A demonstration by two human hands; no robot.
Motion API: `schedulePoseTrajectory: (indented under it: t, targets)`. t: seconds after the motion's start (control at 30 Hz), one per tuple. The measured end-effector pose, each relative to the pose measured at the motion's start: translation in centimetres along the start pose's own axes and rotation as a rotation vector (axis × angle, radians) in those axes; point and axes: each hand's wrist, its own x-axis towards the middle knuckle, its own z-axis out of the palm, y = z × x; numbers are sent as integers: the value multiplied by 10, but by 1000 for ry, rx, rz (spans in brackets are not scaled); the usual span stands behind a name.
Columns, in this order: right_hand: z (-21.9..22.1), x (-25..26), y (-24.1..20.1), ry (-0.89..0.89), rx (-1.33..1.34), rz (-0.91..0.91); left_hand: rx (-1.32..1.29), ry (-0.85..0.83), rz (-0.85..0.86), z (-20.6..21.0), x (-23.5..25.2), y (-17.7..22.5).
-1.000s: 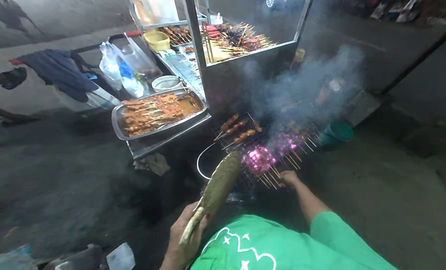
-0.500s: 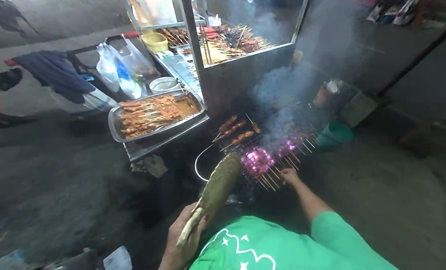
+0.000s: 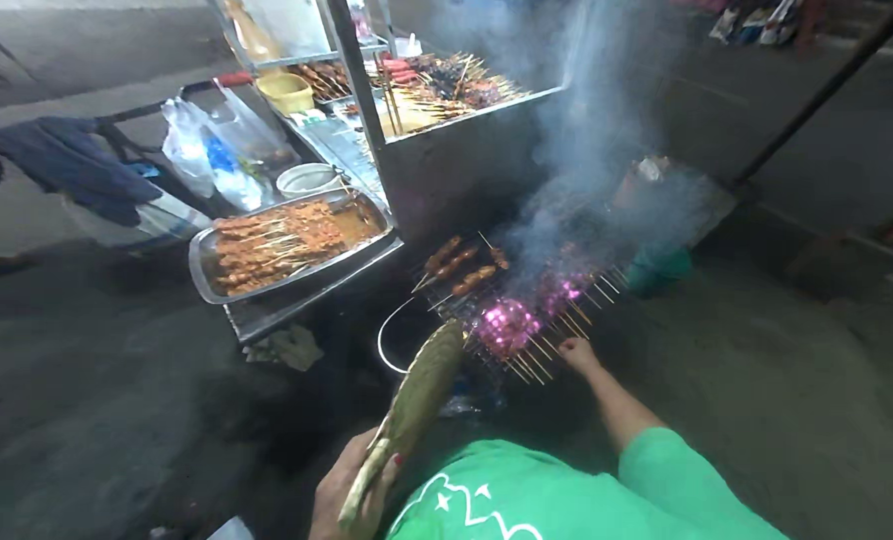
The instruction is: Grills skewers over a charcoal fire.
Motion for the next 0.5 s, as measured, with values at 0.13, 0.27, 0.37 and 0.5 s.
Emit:
schedulePoseTrajectory:
  t: [0.13,0.27,0.37,0.5]
  targets:
    - [-7,-4,-5,73,-95,7,13,-2,40,1,-1,-2]
    - [-2,-2,-8,138,-180,-14,27,-14,15,2,-3,3]
    - [0,2,-12,124,-257,-41,25,-21,15,5,-5,3]
    - [5,12,-21,125,-317,-54,21,-16,1,8,-7,3]
